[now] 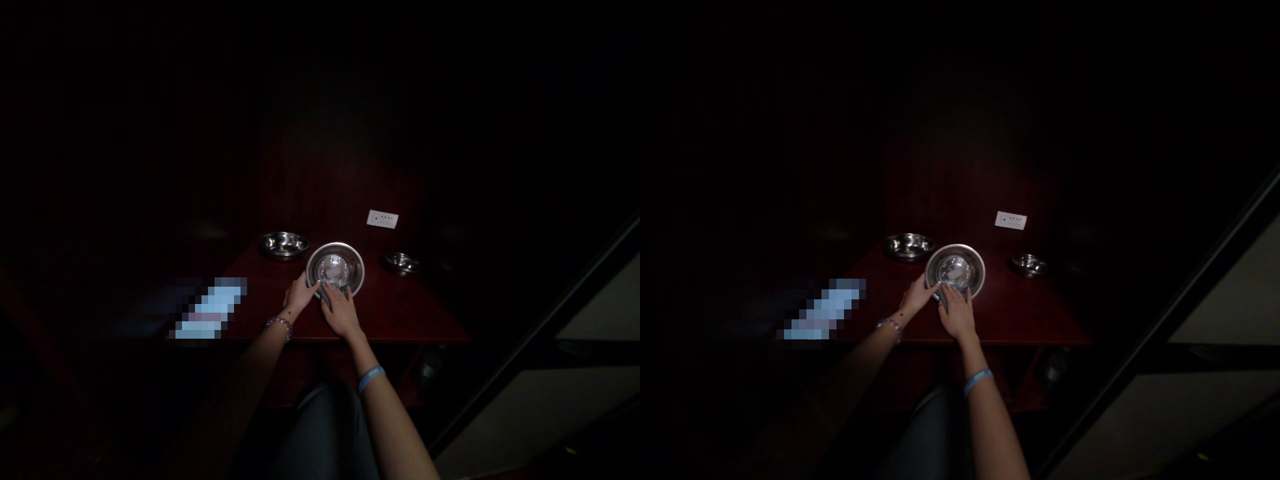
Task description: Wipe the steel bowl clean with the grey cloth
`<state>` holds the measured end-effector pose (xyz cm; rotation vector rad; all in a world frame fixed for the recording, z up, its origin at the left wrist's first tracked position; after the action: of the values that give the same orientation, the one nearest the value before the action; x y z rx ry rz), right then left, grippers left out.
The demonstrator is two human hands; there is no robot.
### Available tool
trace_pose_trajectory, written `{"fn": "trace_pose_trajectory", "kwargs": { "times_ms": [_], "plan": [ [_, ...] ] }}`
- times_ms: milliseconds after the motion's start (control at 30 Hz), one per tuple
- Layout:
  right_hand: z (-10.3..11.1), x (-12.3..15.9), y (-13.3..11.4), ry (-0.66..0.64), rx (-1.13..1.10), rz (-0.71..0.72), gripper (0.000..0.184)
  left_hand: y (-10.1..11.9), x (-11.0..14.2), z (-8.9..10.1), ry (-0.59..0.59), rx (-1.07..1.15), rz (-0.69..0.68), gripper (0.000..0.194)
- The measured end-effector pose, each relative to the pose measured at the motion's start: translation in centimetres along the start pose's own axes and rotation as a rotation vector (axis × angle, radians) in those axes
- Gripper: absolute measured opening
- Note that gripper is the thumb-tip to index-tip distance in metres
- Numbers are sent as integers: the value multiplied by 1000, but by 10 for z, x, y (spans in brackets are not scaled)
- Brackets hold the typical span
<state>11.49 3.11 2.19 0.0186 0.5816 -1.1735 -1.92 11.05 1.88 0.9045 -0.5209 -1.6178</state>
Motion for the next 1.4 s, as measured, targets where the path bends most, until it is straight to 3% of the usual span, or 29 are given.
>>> {"fn": "trace_pose_trajectory", "kwargs": {
  "times_ms": [300,633,1400],
  "plan": [
    [4,0,0,57,-21,-34,52,-2,-1,-2,-6,-12,4,40],
    [-1,-1,1,15,120,-7,56,6,5,4,-36,-35,0,45],
    [1,0,0,39,99,-20,50,9,7,6,-36,-24,26,50]
  ]
}}
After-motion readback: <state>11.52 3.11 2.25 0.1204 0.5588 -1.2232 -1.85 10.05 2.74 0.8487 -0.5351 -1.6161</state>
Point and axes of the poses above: each hand's wrist, its own x-axis away from the middle knuckle, its own z-axis out of the back of the hand, y = z × x, the point moved 6 cm from there along -x, towards the middle knuckle, and after that the axes turned 3 degrees about -y, right-handed, at the moved point
